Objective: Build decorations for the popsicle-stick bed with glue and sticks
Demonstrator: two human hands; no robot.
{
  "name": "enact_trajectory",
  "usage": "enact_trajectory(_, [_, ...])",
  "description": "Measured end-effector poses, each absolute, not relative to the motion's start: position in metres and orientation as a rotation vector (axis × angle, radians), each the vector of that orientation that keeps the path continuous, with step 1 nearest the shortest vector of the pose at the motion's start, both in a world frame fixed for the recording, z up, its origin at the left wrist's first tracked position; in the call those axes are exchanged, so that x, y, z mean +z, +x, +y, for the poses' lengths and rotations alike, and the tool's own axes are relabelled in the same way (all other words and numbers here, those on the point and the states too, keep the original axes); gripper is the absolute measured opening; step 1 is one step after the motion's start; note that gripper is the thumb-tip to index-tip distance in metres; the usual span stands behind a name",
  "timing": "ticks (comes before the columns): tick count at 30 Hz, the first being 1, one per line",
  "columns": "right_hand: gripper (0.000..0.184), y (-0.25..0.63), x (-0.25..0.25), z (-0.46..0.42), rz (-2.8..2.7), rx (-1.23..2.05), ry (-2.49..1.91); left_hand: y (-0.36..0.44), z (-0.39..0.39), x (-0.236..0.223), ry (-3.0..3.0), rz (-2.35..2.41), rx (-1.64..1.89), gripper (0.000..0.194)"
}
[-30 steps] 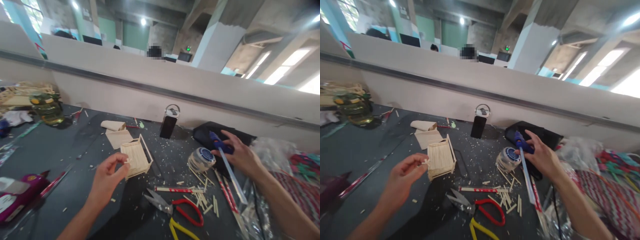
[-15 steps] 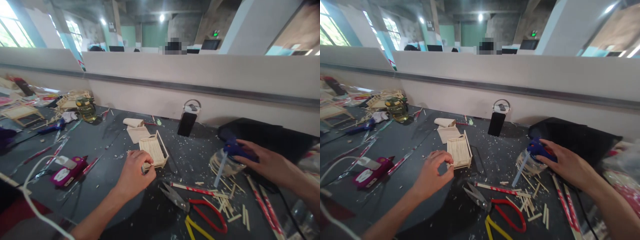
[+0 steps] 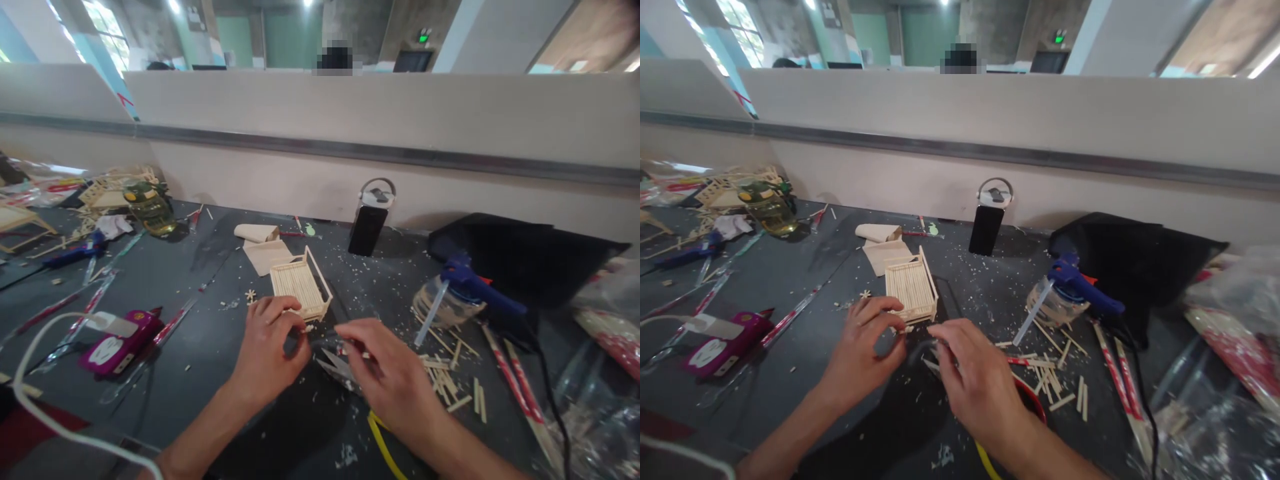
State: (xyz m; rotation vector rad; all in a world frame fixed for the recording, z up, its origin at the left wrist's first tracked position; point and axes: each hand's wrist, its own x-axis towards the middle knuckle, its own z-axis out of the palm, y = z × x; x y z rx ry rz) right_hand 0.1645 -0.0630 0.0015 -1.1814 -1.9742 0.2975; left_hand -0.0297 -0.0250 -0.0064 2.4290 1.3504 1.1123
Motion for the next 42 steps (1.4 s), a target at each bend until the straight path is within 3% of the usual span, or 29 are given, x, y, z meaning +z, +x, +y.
enact_trajectory(7, [0.016,0.146,-0.02,-0.03,-1.848,0.634,-1.295,-0.023,-0.019,-0.018,2.459,1.374,1.079,0.011])
enact_trajectory(24, [0.011,0.151,-0.035,-0.02,-1.788,0.614,-1.313,-0.019,-0.005,-0.018,2.435,1.317,0.948,0.014])
enact_trajectory(33, [0.012,0.15,-0.049,-0.015,-1.647,0.537,-1.387,-0.028,0.009,-0.027,2.301,1.355,0.895,0.065])
enact_trajectory(42, [0.012,0.146,-0.054,-0.013,-1.654,0.509,-1.406,-0.02,0.021,-0.029,2.244,1.335,0.804,0.065])
